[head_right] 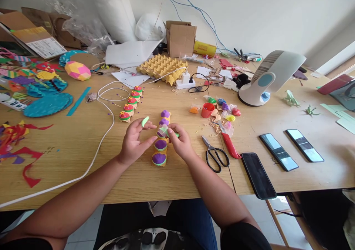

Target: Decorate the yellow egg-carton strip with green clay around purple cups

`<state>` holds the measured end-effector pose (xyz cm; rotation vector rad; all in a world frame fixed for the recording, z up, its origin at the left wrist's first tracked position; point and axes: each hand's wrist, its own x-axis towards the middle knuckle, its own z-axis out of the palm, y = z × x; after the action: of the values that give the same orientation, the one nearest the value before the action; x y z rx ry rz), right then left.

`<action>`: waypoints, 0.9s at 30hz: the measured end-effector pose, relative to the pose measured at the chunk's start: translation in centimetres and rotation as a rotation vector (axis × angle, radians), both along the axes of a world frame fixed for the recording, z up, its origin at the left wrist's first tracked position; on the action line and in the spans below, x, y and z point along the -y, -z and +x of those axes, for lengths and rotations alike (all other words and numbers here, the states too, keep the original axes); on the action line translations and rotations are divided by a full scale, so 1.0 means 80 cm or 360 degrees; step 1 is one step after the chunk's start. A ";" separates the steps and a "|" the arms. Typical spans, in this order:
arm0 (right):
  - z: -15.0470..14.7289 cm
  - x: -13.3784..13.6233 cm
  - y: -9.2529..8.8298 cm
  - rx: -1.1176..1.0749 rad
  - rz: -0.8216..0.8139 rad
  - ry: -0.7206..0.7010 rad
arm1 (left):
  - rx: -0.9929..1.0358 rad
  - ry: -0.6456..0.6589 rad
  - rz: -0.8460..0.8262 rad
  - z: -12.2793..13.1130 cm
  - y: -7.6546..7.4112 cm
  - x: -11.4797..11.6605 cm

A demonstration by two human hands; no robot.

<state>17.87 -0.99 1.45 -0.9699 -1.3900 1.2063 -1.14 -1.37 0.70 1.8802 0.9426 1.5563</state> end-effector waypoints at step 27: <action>-0.002 0.002 0.004 0.0176 0.0171 -0.0251 | -0.0273 -0.0177 0.0172 -0.001 0.009 0.004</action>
<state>17.73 -1.16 1.10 -0.8756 -1.6273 1.1947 -1.25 -1.68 -0.02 2.0961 1.0730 1.5568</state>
